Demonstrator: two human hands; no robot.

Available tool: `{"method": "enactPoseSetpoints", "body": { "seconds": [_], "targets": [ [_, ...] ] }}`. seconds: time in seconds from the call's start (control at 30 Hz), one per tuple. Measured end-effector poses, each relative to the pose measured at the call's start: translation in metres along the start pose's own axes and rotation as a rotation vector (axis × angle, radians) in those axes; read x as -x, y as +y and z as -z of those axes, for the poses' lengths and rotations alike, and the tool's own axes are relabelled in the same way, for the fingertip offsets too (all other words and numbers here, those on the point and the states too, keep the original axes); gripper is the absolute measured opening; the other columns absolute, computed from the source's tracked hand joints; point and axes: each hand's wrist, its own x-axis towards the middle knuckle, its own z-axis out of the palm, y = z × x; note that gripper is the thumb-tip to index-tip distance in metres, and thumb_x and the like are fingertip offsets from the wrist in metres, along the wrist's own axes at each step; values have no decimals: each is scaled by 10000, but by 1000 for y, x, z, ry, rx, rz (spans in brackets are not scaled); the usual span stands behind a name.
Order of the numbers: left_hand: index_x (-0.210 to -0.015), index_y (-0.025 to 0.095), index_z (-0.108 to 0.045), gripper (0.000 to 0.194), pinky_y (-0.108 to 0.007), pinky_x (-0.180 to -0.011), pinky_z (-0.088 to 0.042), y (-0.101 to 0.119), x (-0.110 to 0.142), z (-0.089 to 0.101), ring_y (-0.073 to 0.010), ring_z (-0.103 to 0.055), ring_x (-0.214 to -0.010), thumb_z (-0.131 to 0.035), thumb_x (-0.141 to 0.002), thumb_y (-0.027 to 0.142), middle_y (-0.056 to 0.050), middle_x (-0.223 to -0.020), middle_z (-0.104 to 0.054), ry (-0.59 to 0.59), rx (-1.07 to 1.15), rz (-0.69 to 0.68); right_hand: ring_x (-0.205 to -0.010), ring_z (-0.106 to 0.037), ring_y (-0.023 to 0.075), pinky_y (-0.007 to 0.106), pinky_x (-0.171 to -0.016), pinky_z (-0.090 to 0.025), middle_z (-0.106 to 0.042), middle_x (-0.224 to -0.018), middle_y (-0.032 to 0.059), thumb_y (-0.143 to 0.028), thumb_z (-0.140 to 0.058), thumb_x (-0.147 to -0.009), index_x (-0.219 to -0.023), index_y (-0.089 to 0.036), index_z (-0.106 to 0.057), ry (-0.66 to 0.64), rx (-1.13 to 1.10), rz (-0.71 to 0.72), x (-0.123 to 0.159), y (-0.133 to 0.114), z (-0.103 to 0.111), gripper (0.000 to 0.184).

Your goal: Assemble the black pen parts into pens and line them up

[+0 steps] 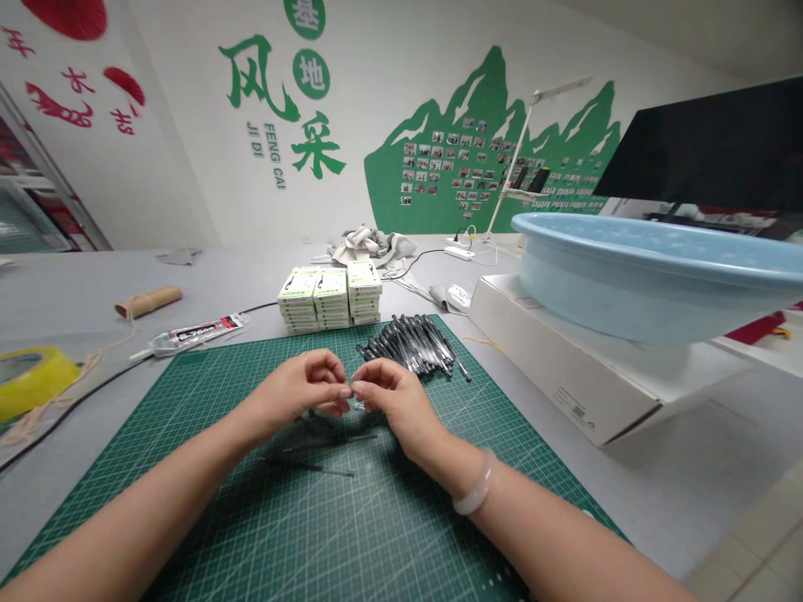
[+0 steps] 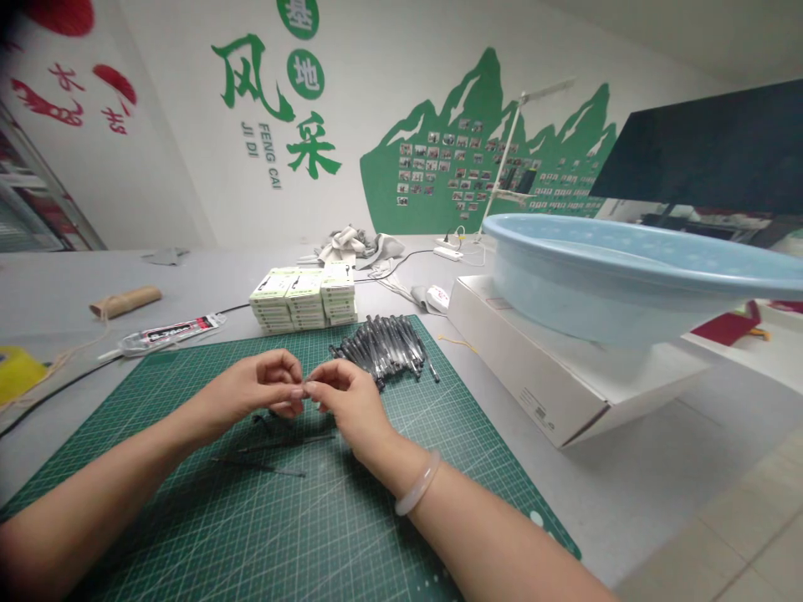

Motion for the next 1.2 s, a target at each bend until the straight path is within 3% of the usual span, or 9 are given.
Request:
{"method": "enactPoseSetpoints", "body": {
  "seconds": [0.07,0.13,0.23,0.47,0.57,0.67,0.83,1.03,1.2],
  "targets": [
    [-872,201,-645,260,-348,-710,-540,-7,-5,11,-234,-696,-799,-638,-784,446,-47,-833,-722,92,-200,-60,-688,-568,120,235,-593,-467,-642,-764,-5,-248,-709,-719,-796,-172,-646,11,-7,27,1,-3,0,125],
    [-853,214,-701,237,-345,-738,-508,-16,-10,21,-245,-676,-839,-596,-808,421,-54,-887,-722,218,-543,-153,-728,-595,139,254,-613,-500,-665,-801,13,-248,-690,-727,-794,-174,-623,11,-6,32,1,-4,-1,120],
    [-889,229,-739,225,-336,-767,-466,-31,-15,29,-241,-650,-866,-555,-830,344,-57,-956,-701,269,-958,-245,-721,-614,153,267,-600,-516,-670,-774,15,-257,-679,-724,-796,-183,-588,-2,22,-7,2,-2,-4,138],
    [-871,221,-688,208,-307,-699,-441,-39,-13,17,-218,-628,-842,-487,-857,271,-58,-967,-647,242,-1150,-230,-718,-617,168,264,-536,-505,-640,-772,13,-260,-679,-717,-788,-190,-588,27,244,-10,2,14,-7,134],
    [-846,218,-659,150,-317,-692,-439,-33,-13,15,-219,-619,-809,-527,-837,287,-50,-903,-662,275,-1059,-222,-691,-606,155,262,-544,-500,-634,-759,3,-242,-681,-723,-786,-192,-599,36,299,10,1,17,-5,115],
    [-862,216,-634,139,-314,-684,-468,-22,-11,12,-202,-619,-745,-590,-817,340,-26,-805,-674,278,-736,-191,-719,-618,154,270,-603,-508,-646,-765,-2,-216,-675,-729,-790,-196,-607,37,324,43,0,18,-2,93],
    [-906,210,-628,213,-271,-562,-501,-5,-2,1,-170,-603,-663,-673,-780,374,-6,-773,-665,96,-137,-134,-784,-637,165,289,-679,-518,-678,-811,6,-172,-671,-715,-813,-199,-640,42,312,75,-1,14,0,107],
    [-848,199,-665,181,-264,-626,-523,-3,0,-6,-146,-616,-678,-748,-734,313,-3,-774,-677,108,-25,-152,-769,-637,176,293,-640,-532,-685,-809,24,-201,-682,-711,-818,-191,-665,40,153,33,0,8,0,109],
    [-893,207,-668,220,-266,-641,-531,-5,0,-6,-161,-648,-725,-766,-733,323,-4,-784,-686,112,71,-137,-671,-657,138,295,-683,-558,-702,-793,10,-215,-744,-677,-1039,-187,-651,9,-216,-108,0,0,1,374]
  ]
}}
